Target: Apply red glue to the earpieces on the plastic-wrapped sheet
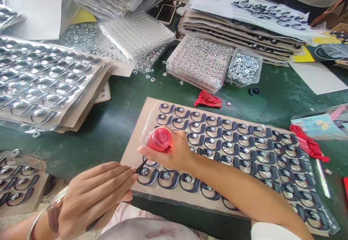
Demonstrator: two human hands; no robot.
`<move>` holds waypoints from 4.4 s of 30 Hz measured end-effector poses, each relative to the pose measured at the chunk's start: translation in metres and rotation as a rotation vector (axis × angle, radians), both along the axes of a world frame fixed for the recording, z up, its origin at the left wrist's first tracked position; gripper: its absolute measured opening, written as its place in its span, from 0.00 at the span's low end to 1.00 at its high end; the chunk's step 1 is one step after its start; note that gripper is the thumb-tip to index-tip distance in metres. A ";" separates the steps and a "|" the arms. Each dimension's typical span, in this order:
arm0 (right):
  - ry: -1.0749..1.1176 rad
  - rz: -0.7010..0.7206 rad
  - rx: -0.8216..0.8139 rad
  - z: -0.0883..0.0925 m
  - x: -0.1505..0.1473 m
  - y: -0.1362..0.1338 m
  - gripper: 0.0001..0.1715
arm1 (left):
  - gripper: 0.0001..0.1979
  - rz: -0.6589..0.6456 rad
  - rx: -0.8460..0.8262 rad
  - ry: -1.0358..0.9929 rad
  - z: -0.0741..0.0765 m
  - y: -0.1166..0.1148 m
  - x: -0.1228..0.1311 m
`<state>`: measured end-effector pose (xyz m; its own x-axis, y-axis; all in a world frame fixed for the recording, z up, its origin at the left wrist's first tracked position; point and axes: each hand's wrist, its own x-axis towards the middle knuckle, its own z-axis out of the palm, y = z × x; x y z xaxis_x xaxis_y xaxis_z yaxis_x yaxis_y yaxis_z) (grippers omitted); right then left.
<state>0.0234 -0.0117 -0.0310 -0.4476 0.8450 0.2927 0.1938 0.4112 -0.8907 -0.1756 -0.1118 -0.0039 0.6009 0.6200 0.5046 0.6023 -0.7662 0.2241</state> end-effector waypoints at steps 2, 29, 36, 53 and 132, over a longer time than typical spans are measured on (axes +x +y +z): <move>-0.015 -0.025 0.035 -0.001 0.001 0.000 0.12 | 0.09 -0.013 0.000 0.004 0.001 0.000 0.000; -0.053 -0.048 -0.134 0.005 0.004 -0.002 0.13 | 0.08 -0.021 -0.071 -0.116 0.009 0.010 0.000; -0.020 -0.026 -0.154 0.002 0.005 -0.003 0.10 | 0.10 -0.017 -0.193 -0.228 0.006 0.014 -0.003; 0.024 0.107 0.329 0.001 0.003 0.000 0.18 | 0.09 0.175 -0.417 -0.407 0.007 0.025 -0.009; -0.022 0.060 -0.270 -0.002 0.008 -0.037 0.12 | 0.10 0.044 -0.248 -0.280 0.011 -0.017 -0.004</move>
<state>0.0315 -0.0484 -0.0328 -0.5028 0.8630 0.0501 0.1971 0.1709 -0.9654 -0.1797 -0.1291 0.0072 0.4305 0.7665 0.4767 0.5225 -0.6422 0.5608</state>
